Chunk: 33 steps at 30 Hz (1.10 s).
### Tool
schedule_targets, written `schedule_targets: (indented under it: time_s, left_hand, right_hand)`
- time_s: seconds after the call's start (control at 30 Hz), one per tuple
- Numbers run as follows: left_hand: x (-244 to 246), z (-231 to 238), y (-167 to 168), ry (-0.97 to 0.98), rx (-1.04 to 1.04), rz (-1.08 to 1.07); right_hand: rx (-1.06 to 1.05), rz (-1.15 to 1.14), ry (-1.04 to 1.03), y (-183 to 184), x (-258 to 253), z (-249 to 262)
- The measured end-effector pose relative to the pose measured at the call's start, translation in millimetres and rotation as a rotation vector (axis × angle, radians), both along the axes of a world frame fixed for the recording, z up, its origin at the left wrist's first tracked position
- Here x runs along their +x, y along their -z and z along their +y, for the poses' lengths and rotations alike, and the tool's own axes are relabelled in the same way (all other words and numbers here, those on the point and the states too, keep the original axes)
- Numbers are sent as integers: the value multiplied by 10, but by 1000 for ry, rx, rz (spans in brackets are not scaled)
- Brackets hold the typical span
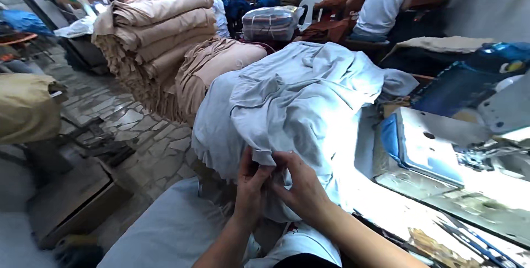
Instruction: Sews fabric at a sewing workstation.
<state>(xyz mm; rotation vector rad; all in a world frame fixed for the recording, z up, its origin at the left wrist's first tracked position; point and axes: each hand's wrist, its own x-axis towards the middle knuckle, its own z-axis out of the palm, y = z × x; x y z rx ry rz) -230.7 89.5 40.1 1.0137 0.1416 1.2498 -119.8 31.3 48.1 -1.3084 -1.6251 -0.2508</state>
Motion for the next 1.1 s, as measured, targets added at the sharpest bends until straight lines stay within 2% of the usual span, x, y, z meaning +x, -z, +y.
schedule_targets:
  time_s: [0.1, 0.2, 0.33, 0.4, 0.47, 0.53, 0.6, 0.7, 0.77, 0.83, 0.97, 1.03, 1.1]
  left_hand:
    - [50, -72, 1, 22, -23, -5]
    - [36, -66, -11, -61, 10, 68]
    - [-19, 73, -13, -320, 234, 303]
    - [-93, 167, -27, -450, 414, 435]
    - [-181, 224, -65, -558, 607, 559]
    - [-243, 236, -131, -644, 738, 652]
    - [-295, 205, -226, -603, 763, 709]
    - [-352, 168, -421, -248, 631, 645]
    - [-335, 163, -564, -25, 634, 574]
    - [-252, 116, -695, 17, 729, 568]
    - [227, -47, -930, -158, 861, 574]
    - [619, -81, -1009, -127, 961, 487]
    - [1119, -170, -1030, -48, 1026, 400]
  right_hand:
    - [74, -20, 63, 27, 29, 52]
    - [47, 124, -46, -8, 70, -20]
    - [-55, 602, -341, -112, 126, -235]
    - [-95, 857, -422, -197, 192, -365]
    - [-61, 984, -450, -234, 318, -478]
    - [-22, 982, -388, -271, 445, -593]
    - [2, 923, -306, -295, 564, -714]
    - [64, 722, -185, -262, 711, -903]
    - [109, 547, -102, -202, 798, -1005]
    - [122, 410, 4, -129, 864, -1110]
    - [69, 258, 127, -32, 959, -1372]
    - [32, 293, 136, 12, 981, -1522]
    - [-6, 429, 155, 64, 1002, -1682]
